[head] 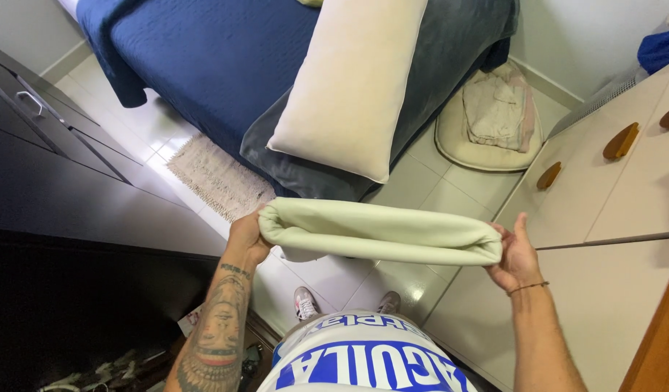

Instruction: Arranging blankets and putting a pillowcase on a pillow on a bed.

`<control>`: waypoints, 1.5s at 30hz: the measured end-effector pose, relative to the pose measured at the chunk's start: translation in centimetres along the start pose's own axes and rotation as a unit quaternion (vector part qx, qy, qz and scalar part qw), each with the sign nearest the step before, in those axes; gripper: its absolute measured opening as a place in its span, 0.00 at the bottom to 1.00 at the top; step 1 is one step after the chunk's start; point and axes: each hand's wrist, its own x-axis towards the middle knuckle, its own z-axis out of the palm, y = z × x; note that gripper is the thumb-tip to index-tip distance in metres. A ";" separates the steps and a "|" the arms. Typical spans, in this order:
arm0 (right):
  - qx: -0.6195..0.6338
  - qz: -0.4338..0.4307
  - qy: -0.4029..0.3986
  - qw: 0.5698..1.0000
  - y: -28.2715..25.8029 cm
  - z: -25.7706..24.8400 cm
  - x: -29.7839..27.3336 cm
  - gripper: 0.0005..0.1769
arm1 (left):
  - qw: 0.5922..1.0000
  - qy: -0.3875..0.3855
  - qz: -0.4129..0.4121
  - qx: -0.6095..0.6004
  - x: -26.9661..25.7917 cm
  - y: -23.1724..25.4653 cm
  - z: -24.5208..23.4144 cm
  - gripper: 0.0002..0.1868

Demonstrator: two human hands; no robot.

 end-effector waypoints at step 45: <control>-0.492 -0.018 0.085 0.866 0.6 0.1 0.0 0.10 | 0.965 0.027 -0.087 0.246 2.9 -1.3 -3.0 0.24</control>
